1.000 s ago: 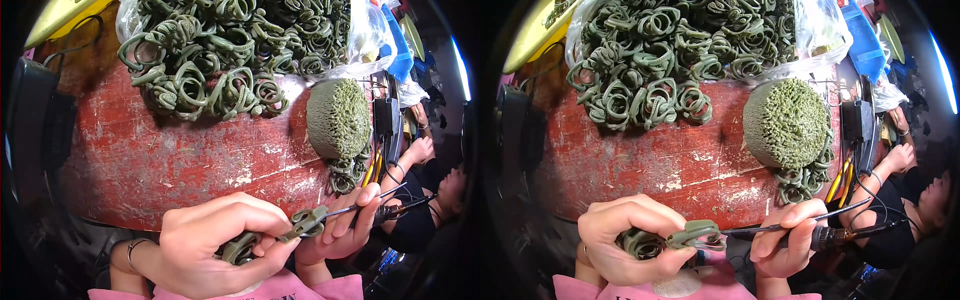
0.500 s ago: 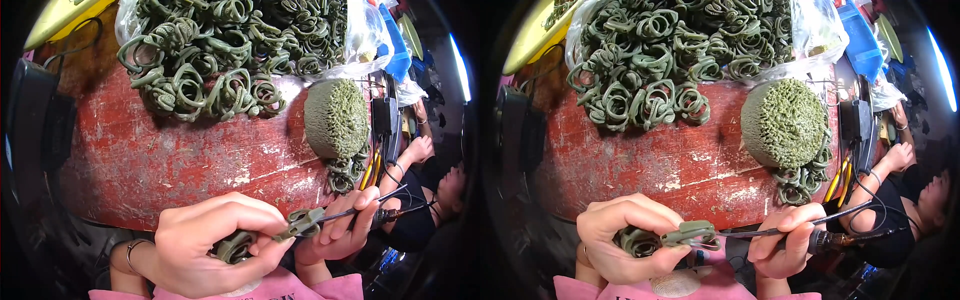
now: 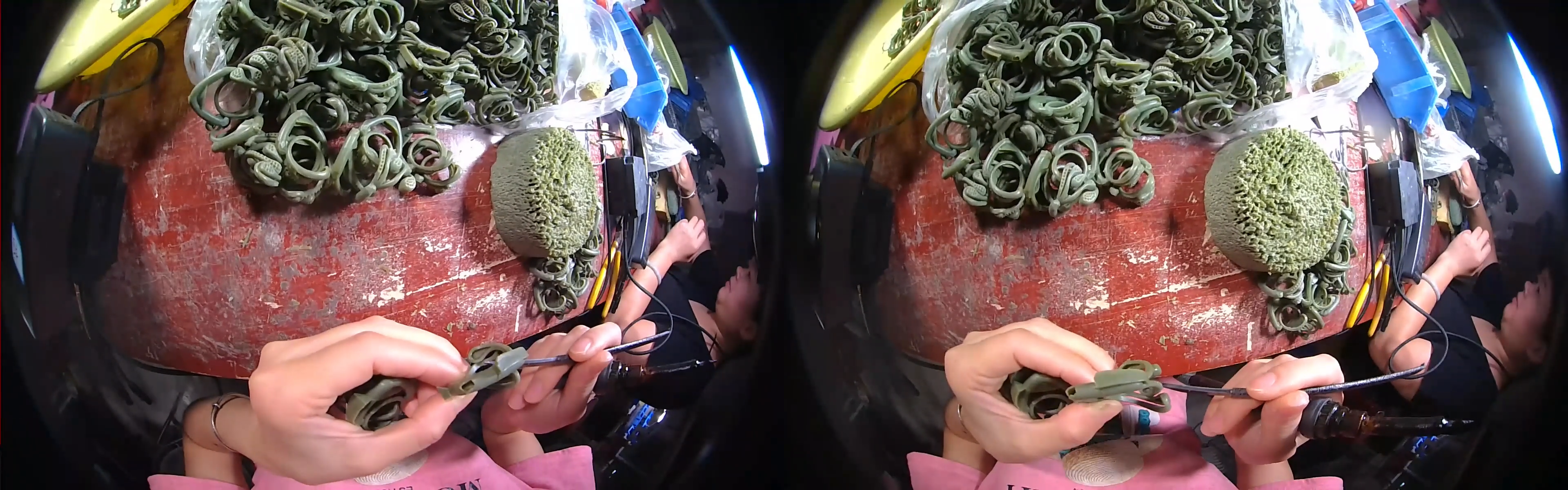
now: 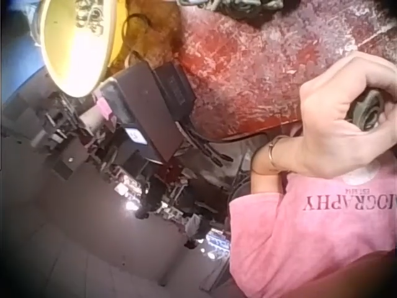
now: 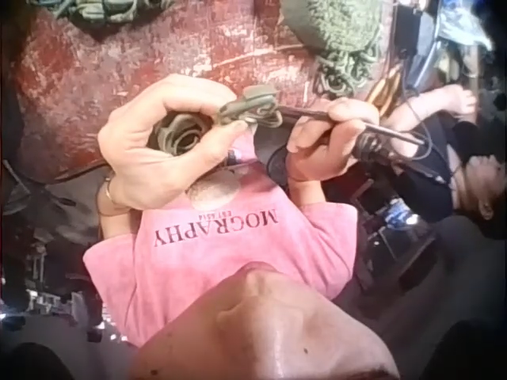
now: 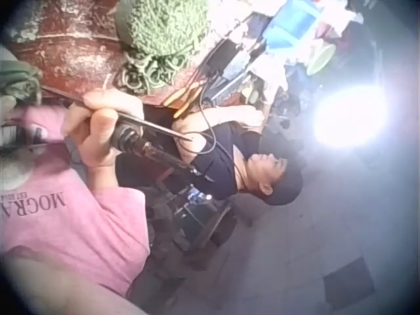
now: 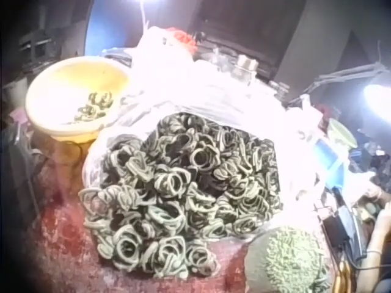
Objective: Refining and joining green wax jewelry molds using a heated wax pen tool.
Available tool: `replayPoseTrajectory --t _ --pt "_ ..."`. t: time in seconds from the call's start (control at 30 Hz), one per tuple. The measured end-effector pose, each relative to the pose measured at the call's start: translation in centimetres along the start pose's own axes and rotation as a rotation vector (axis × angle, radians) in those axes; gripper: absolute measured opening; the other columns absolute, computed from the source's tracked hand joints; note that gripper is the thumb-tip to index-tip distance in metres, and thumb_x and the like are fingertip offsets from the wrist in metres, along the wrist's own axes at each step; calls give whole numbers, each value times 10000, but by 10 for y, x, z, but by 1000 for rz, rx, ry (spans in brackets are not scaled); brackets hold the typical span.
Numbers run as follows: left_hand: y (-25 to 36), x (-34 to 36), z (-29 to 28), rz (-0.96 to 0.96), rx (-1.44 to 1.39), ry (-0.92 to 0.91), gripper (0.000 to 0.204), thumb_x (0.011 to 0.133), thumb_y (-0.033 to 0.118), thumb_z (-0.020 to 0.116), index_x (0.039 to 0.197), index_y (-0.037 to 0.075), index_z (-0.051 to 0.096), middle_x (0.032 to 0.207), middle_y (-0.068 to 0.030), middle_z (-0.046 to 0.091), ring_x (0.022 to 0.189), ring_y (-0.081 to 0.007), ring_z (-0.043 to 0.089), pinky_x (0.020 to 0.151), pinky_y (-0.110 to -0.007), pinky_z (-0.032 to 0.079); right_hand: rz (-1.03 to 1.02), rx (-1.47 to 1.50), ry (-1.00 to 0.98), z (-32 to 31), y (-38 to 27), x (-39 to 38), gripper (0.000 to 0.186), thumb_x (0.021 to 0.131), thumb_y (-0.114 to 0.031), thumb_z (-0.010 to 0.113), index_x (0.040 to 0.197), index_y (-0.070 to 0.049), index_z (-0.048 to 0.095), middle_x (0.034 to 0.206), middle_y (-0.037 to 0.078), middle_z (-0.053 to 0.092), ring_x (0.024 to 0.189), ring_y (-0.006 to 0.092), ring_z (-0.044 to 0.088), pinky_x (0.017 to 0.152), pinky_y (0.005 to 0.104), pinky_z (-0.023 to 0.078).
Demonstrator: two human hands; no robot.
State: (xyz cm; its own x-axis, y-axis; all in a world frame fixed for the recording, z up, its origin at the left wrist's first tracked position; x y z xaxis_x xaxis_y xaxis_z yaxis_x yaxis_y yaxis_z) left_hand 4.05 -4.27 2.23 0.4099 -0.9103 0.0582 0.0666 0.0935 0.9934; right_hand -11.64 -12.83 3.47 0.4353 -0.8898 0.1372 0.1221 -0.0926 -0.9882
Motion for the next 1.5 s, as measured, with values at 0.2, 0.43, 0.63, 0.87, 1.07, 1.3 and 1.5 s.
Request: replayPoseTrajectory --t 0.2,0.43,0.63,0.87,1.07,1.3,1.5 --pt "-2 -3 3 -24 -63 -5 212 588 -55 691 747 -40 551 747 -185 608 636 -160 609 563 -239 488 36 14 -9 -1 1 -2 325 887 -332 407 840 -16 348 423 65 466 322 121 460 297 194 342" --pt "-8 -7 3 -69 -202 35 218 589 -88 671 763 -48 546 767 -196 596 648 -169 604 582 -256 491 68 216 -73 -3 8 -5 299 892 -294 400 890 1 361 517 148 544 440 193 554 405 277 470" --pt "-9 -3 5 -95 -274 16 195 604 -96 651 758 -56 538 777 -202 590 650 -173 606 569 -260 497 139 280 -90 -9 11 -6 292 881 -275 436 892 12 386 586 174 570 513 209 584 471 299 494" --pt "-10 -1 6 -73 -273 4 182 618 -89 644 762 -59 536 779 -209 586 638 -172 605 554 -257 499 135 238 -126 -5 10 -2 278 873 -266 461 859 8 417 583 152 573 513 194 584 470 295 494" --pt "-9 1 8 -51 -263 -7 173 632 -88 639 767 -65 533 782 -210 585 626 -176 604 541 -257 499 151 70 -112 3 8 -2 355 873 -361 427 772 -24 378 530 67 495 456 124 491 426 242 400" --pt "-11 2 9 -145 -343 29 143 654 -96 611 764 -77 522 774 -223 575 584 -166 595 496 -252 492 108 56 11 1 5 -2 346 892 -351 352 738 -43 316 490 8 403 402 83 382 387 177 302" --pt "-14 -1 10 -198 -380 47 133 667 -88 607 770 -79 524 782 -219 574 576 -161 589 495 -248 492 -96 248 15 5 -4 -4 232 939 -215 244 878 -5 324 531 64 446 396 123 414 373 176 357"
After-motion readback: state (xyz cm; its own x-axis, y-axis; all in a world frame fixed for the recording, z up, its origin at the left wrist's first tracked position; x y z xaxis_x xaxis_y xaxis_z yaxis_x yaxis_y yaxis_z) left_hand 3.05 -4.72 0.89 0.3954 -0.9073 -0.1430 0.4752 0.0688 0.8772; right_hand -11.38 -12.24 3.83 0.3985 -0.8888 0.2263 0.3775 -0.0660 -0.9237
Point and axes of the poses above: each hand's wrist, its own x-axis towards the middle knuckle, its own z-axis out of the palm, y = z × x, the point moved 7 cm from there along x, towards the middle knuckle
